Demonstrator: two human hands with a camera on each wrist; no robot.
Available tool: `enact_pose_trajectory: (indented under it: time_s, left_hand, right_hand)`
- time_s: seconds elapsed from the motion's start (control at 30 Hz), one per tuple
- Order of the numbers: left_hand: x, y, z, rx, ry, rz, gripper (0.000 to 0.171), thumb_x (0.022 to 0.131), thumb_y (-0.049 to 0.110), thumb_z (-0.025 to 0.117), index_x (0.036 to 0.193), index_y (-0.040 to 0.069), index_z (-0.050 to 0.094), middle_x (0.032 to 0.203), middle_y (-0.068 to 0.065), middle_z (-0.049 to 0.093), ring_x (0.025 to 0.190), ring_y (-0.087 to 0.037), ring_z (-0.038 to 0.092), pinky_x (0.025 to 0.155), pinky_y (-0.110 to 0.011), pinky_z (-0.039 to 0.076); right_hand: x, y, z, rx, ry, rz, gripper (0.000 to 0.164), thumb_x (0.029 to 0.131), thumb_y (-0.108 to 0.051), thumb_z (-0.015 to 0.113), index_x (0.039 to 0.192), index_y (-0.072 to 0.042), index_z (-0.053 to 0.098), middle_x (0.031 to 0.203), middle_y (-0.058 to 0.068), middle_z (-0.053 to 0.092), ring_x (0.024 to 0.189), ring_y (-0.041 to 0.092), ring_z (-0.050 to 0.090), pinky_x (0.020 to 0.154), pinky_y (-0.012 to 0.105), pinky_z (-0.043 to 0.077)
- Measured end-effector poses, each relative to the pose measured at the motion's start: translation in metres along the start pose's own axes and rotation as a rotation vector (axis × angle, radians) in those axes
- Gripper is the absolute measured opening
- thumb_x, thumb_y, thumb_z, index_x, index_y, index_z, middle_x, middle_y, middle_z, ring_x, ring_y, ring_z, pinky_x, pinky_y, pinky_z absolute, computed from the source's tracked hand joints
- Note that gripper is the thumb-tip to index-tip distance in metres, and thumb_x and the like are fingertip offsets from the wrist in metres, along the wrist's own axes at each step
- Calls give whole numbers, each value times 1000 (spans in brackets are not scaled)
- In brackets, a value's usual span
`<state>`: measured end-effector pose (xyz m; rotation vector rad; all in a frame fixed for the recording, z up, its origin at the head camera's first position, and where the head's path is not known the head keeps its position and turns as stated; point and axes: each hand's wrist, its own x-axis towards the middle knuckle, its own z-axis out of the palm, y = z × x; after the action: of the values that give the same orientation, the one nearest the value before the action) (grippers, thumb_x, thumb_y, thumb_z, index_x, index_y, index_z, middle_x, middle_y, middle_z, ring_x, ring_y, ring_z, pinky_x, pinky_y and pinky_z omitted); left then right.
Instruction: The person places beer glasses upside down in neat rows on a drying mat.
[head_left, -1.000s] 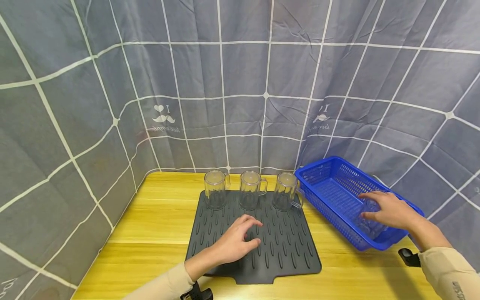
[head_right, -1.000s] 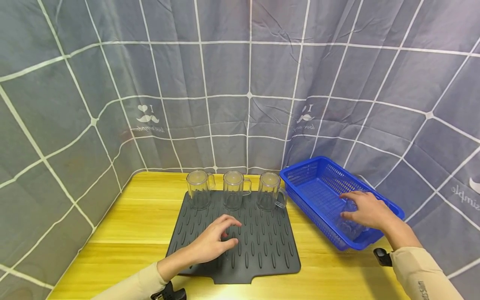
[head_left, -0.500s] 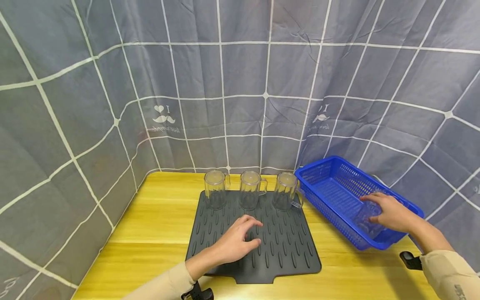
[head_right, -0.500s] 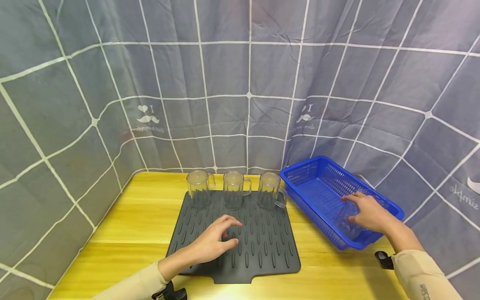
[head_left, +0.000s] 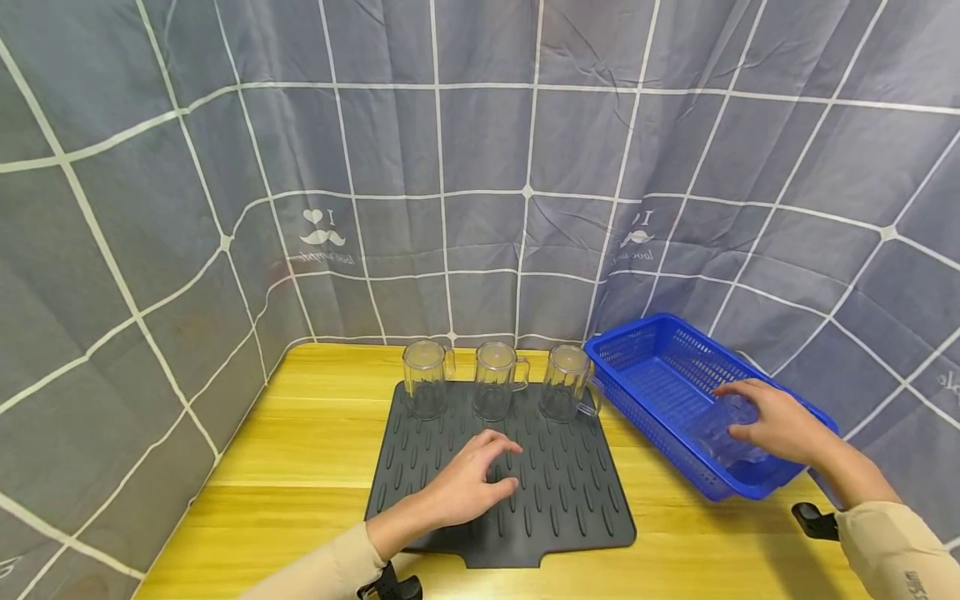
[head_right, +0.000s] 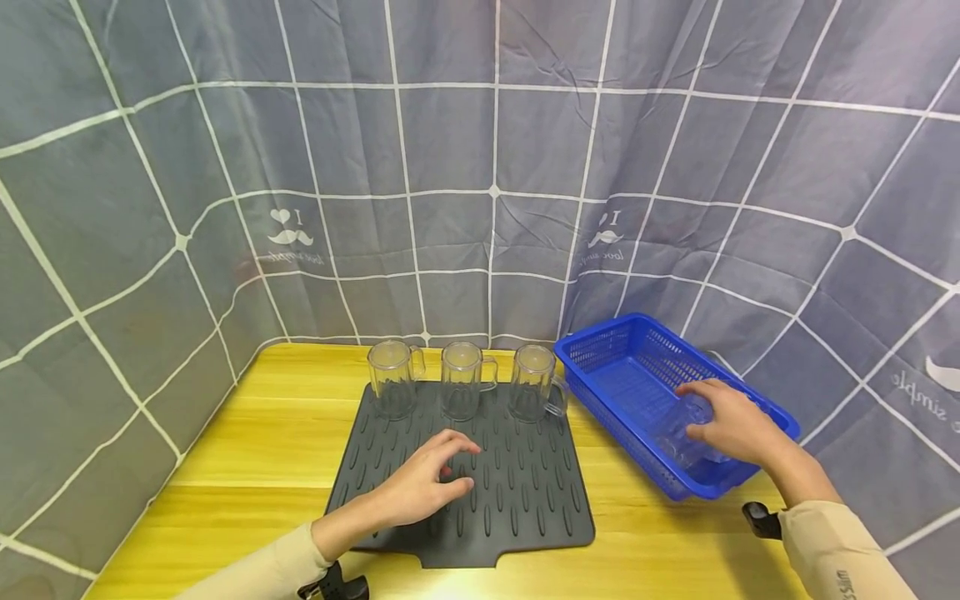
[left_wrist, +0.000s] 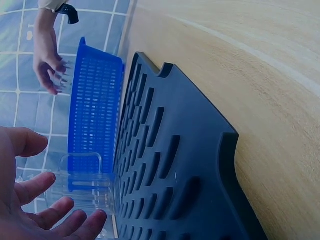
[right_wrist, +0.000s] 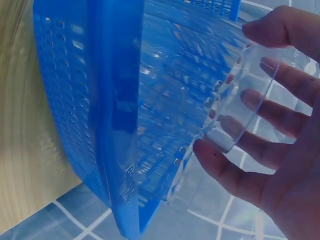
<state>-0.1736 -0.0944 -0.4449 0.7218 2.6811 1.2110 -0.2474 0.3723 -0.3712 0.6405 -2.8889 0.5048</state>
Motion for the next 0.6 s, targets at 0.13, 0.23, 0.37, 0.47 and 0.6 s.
enact_pose_trajectory:
  time_s: [0.13,0.23,0.37,0.47,0.6]
  left_hand:
    - [0,0,-2,3,1,-1,36,98,34,62,133,25,60,136,5,50,99,-18,50,76,-29,44]
    - [2,1,-2,4,5,-3,36,98,34,63,133,26,60,136,5,50,101,-19,51,77,-29,44]
    - [3,1,-3,2,8,0,37,98,35,63,133,26,59,136,5,50,104,-20,51,78,-30,45]
    - [0,1,-4,-11,5,-1,36,97,34,64,133,26,60,136,5,50,99,-16,50,76,-29,45]
    - [-3,-1,-4,-35,-4,-12,36,97,34,65,132,27,60,135,5,50,92,-18,51,73,-28,44]
  right_hand:
    - [1,-2,-1,2,19,15,52,79,-11,81,127,-3,63,130,27,58,119,51,52,91,66,42]
    - [2,-2,-4,1,50,18,52,79,-10,81,128,-5,62,130,26,58,118,52,52,89,66,43]
    - [2,-4,-7,8,137,-4,54,77,-9,82,126,-7,62,127,24,61,113,51,55,86,65,44]
    - [2,-6,-7,22,193,-24,55,75,-8,83,126,-7,62,125,23,61,108,51,58,83,64,44]
    - [0,-12,-7,46,238,-27,55,75,-8,83,126,-6,62,126,24,60,106,51,60,82,62,44]
